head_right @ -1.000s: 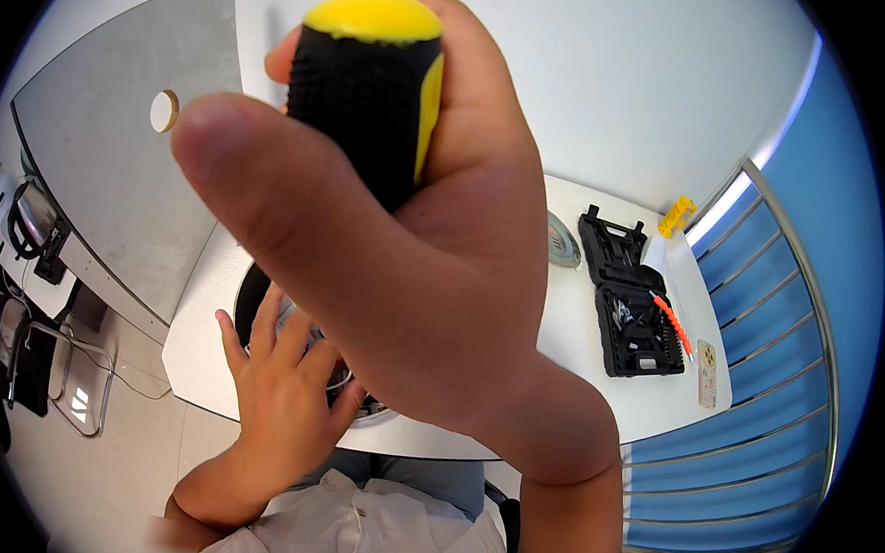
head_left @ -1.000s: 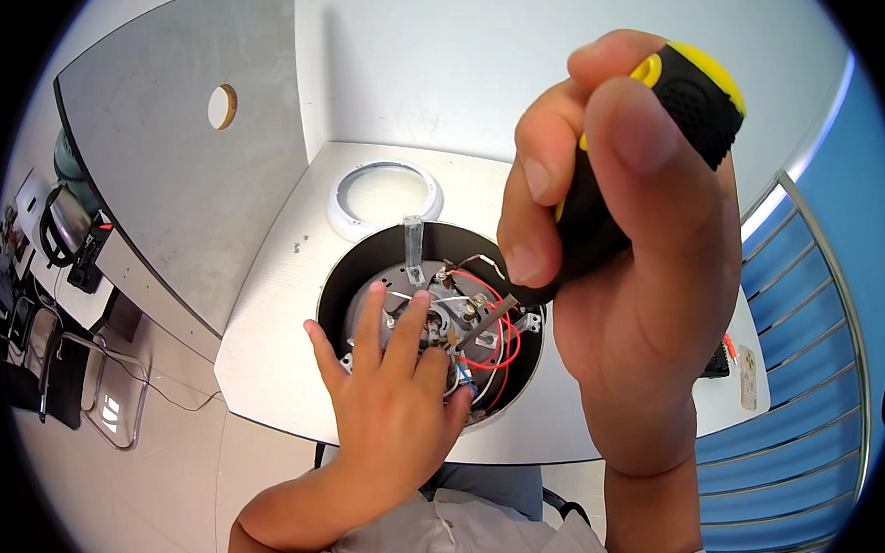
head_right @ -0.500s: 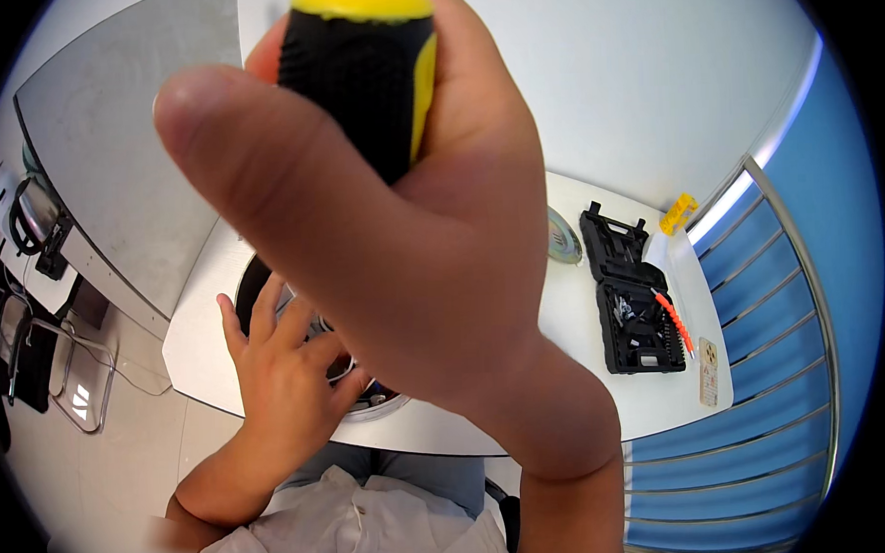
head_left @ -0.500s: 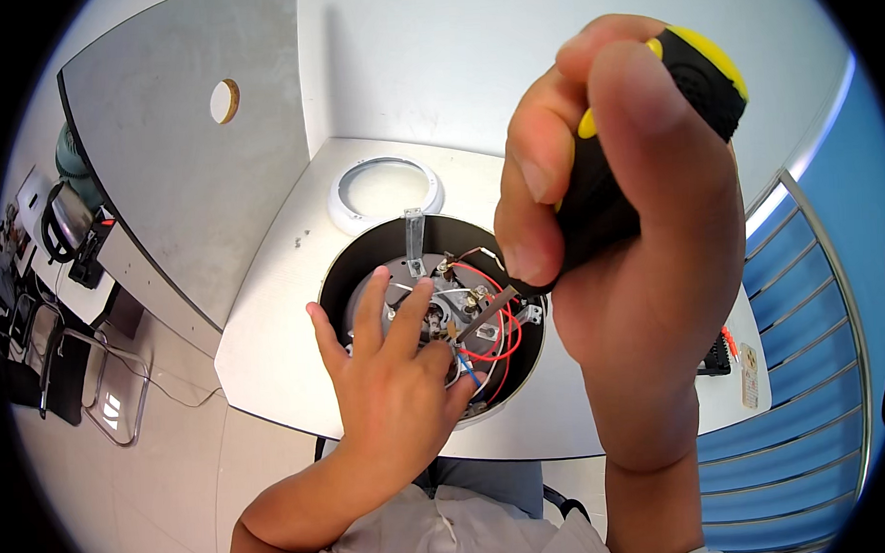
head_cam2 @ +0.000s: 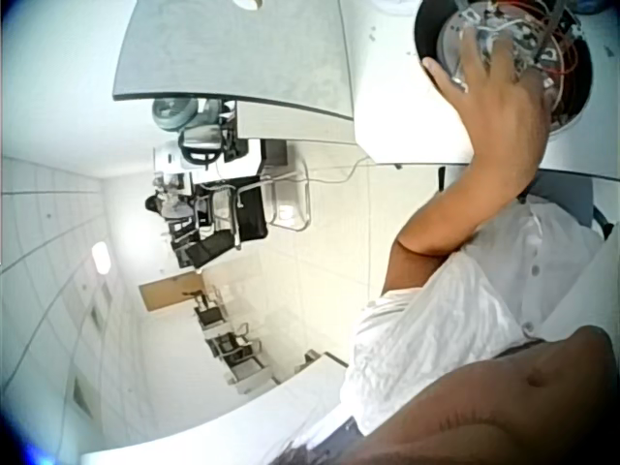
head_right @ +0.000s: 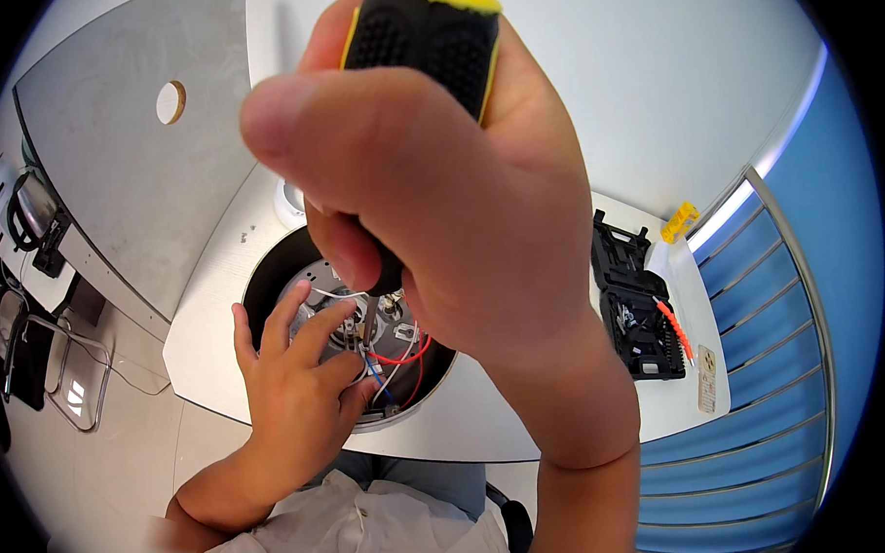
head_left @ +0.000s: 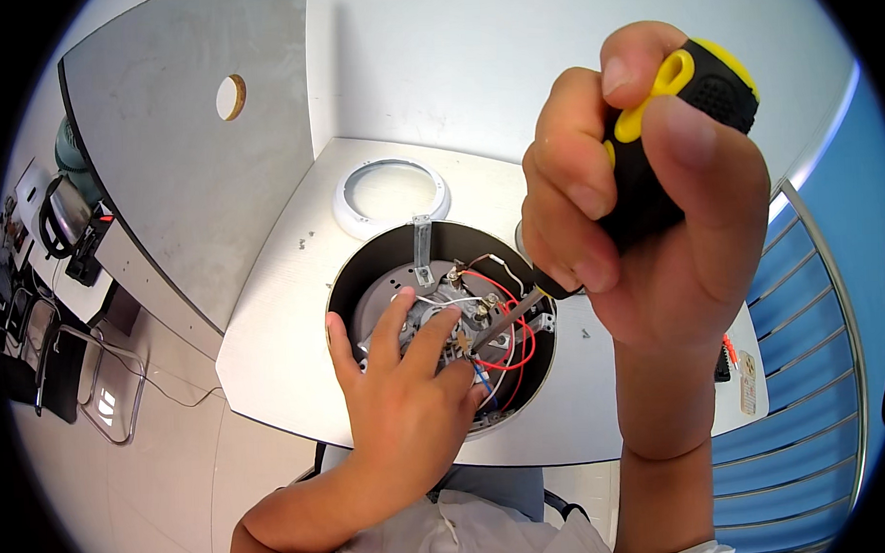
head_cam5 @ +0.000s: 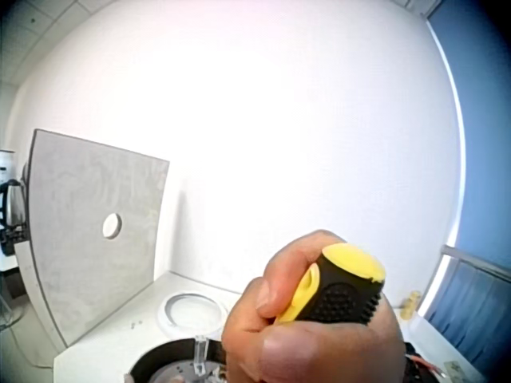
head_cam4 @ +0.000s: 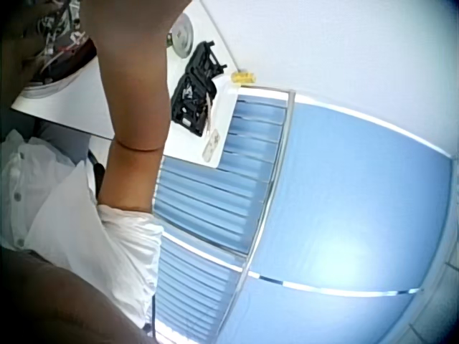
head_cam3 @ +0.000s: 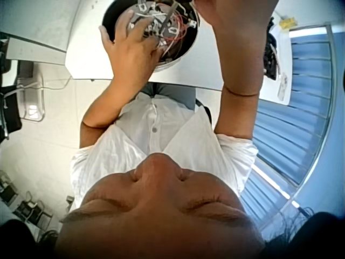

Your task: The person uses a screwdriver to remove screws from the base of a white cylindrical appliance, then detaches the outer casing to expose internal wiring and components. The person continues to adjust and remove additional screws from the internal assembly.

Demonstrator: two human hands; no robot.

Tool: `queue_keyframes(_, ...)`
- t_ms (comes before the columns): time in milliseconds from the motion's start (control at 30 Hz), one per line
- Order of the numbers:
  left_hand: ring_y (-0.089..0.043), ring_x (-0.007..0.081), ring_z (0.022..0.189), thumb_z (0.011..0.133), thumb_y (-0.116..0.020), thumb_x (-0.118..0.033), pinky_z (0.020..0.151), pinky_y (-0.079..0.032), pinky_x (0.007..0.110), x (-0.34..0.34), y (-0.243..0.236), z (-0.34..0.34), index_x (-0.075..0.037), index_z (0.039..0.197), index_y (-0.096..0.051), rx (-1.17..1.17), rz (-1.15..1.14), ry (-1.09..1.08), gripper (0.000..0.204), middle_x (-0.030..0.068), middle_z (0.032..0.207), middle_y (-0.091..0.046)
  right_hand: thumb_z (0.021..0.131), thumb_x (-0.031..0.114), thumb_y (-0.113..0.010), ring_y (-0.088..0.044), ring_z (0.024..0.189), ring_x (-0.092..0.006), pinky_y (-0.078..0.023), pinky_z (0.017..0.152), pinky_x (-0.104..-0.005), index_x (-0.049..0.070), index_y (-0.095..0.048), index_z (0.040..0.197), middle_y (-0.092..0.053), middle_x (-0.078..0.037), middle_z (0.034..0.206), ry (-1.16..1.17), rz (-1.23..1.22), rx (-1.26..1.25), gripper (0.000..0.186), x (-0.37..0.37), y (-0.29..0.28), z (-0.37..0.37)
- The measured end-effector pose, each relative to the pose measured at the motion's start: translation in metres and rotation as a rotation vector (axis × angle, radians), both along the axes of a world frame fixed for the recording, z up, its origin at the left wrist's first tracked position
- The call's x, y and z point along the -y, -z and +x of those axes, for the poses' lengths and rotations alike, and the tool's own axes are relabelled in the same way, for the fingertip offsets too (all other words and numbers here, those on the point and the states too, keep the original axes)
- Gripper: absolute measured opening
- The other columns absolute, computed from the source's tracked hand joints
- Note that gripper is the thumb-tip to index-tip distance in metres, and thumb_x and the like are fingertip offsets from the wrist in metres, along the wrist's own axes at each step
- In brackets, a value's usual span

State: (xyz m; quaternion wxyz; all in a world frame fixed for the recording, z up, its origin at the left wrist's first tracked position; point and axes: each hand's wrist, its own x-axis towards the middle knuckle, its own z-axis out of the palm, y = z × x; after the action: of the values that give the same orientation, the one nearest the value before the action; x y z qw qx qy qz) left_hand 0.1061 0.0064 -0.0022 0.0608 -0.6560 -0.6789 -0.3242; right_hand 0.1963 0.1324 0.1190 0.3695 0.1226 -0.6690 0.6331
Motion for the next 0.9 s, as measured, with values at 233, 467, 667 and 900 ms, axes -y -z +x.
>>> queue_keyframes(233,-0.04,0.0324,0.12,0.056,-0.078,-0.02,0.096,-0.014,0.069,-0.001,0.001,-0.005,-0.013,0.065,-0.065,0.0,0.015,0.028,0.017,0.0041,0.116,-0.056,0.092,0.041,-0.046,-0.043,0.046,-0.0094,-0.036,0.042,-0.0216,0.01,-0.037,0.114,-0.048,-0.005,0.074,-0.427,0.169,0.095,0.039,-0.018,-0.01,-0.002)
queue_keyframes(467,-0.039,0.0317,0.122,0.054,-0.079,-0.021,0.095,-0.014,0.07,0.0,0.001,-0.007,-0.013,0.066,-0.065,-0.001,0.034,0.049,0.02,0.003,0.117,-0.055,0.093,0.043,-0.043,-0.056,0.072,-0.0201,-0.053,0.06,-0.0338,0.007,-0.036,0.124,-0.043,-0.011,0.1,-0.219,0.142,-0.06,0.048,-0.022,-0.002,-0.004)
queue_keyframes(667,-0.035,0.0321,0.125,0.056,-0.078,-0.02,0.099,-0.01,0.066,0.002,0.005,-0.01,-0.013,0.067,-0.065,0.03,0.016,0.04,0.018,0.0008,0.119,-0.055,0.091,0.05,-0.039,-0.056,0.068,-0.0178,-0.052,0.056,-0.0311,0.008,-0.033,0.13,-0.045,-0.012,0.103,0.037,-0.021,-0.155,0.058,0.017,-0.001,-0.013)
queue_keyframes(900,-0.036,0.0319,0.125,0.056,-0.078,-0.019,0.1,-0.01,0.065,0.0,0.004,-0.009,-0.013,0.066,-0.065,0.03,0.001,0.066,0.017,0.0006,0.12,-0.055,0.088,0.059,-0.036,-0.052,0.058,-0.0133,-0.049,0.049,-0.0251,0.011,-0.033,0.131,-0.048,-0.013,0.102,-0.165,0.148,-0.232,0.065,-0.014,0.006,-0.016)
